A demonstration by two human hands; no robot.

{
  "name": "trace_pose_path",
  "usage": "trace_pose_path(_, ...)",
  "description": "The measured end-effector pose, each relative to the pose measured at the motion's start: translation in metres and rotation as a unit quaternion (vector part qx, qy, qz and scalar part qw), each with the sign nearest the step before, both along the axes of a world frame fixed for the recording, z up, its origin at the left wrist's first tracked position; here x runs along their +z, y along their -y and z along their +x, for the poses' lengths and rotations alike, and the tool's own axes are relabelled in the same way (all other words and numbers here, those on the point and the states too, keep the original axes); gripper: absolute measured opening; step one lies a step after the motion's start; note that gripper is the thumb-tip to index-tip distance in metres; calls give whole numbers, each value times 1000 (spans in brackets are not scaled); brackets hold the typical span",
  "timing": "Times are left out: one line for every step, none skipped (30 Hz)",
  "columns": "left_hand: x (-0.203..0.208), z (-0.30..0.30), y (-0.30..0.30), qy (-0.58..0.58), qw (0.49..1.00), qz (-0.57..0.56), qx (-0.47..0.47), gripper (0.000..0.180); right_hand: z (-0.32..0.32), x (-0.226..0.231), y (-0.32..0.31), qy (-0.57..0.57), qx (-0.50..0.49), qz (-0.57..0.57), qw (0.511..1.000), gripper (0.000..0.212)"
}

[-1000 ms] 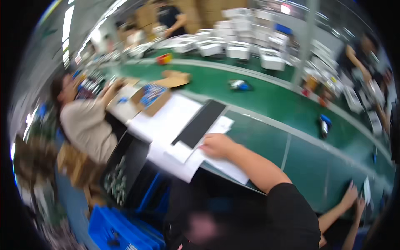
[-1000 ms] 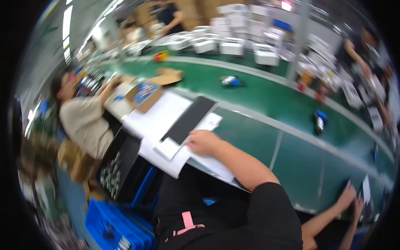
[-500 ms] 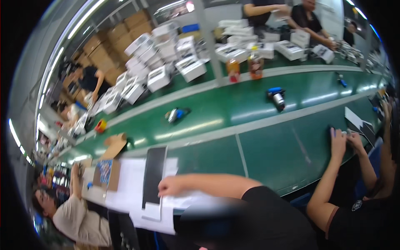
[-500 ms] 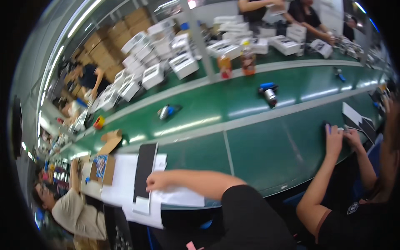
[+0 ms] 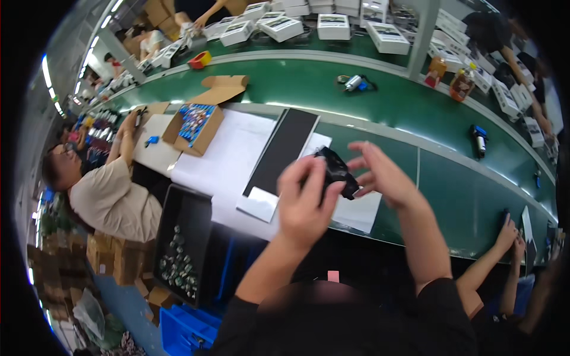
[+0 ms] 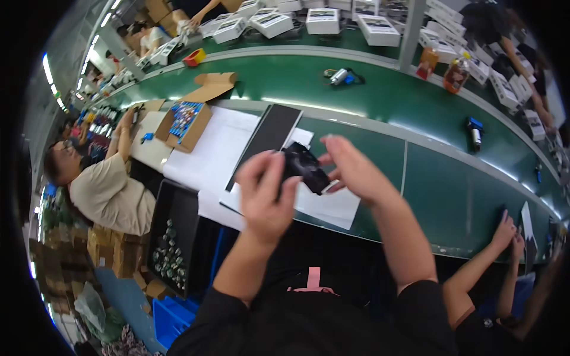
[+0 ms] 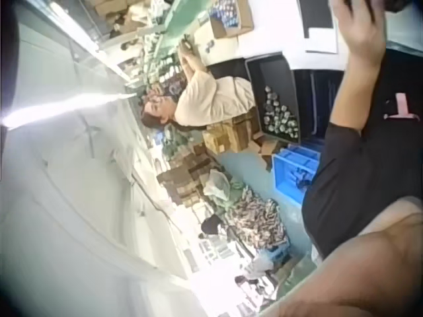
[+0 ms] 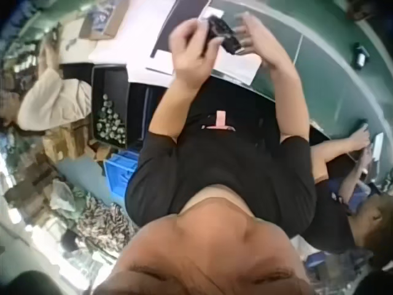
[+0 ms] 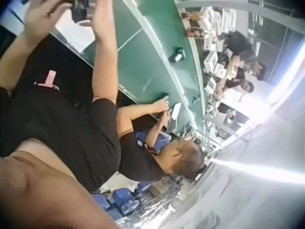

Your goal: The person applies foam tape onto a motor, retrieves a plastic housing, and installs the motor, battery, and wiring into the housing by hand before placing the assembly onto the conveyor line.

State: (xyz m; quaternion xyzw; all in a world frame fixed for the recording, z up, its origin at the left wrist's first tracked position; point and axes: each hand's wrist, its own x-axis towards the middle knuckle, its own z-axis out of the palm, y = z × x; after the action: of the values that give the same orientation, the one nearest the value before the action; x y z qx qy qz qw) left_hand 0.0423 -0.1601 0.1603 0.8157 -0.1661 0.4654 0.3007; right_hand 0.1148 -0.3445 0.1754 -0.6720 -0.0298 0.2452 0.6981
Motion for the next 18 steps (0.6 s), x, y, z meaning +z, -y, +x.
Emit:
trace_pose_path(-19,3,14,-36,998,-22,-37,52,-12,-17,-5,-7,-61,37,997,47)
trace_pose_path(-35,6,34,-67,993,-50,-86,53,-13,-36,2,-6,-131,66,989,46)
trace_pose_path(-47,1,51,-111,984,-43,-130,57,-9,-61,15,24,-159,12,987,43)
trace_pose_path(-53,-9,65,-154,972,-33,-176,61,-8,-78,27,68,-180,45,980,35)
trace_pose_path(-54,-19,75,-177,959,6,-220,67,-2,-100,42,134,-183,-27,973,31)
trace_pose_path(-64,-28,79,-186,953,30,-238,66,1,-114,53,195,-179,-97,959,27)
trace_pose_path(-71,-32,76,-196,942,45,-268,66,1,-109,56,196,-184,-98,958,27)
trace_pose_path(-78,-35,71,-205,931,61,-296,67,1,-104,57,244,-176,-197,933,23)
trace_pose_path(-85,-35,65,-234,920,45,-311,62,3,-100,57,290,-165,-292,896,19)
trace_pose_path(-90,-34,62,-229,919,45,-319,62,5,-105,63,291,-172,-297,893,19)
trace_pose_path(-94,-32,56,-242,918,88,-302,58,8,-117,68,332,-165,-362,855,18)
trace_pose_path(-94,-27,50,-257,915,132,-282,55,11,-117,67,369,-154,-424,813,17)
trace_pose_path(-94,-22,44,-238,926,138,-260,48,13,-114,69,328,-115,-434,831,19)
trace_pose_path(-94,-14,35,-236,927,137,-260,48,22,-110,70,331,-115,-435,829,19)
trace_pose_path(-91,-5,26,-251,928,138,-238,47,34,-105,73,397,-154,-441,790,22)
trace_pose_path(-88,3,16,-267,929,139,-215,45,48,-100,76,461,-191,-443,745,26)
trace_pose_path(-84,16,6,-253,942,126,-180,42,76,-98,82,434,-213,-430,762,33)
trace_pose_path(-84,25,-2,-250,943,125,-182,42,104,-86,82,389,-231,-388,803,36)
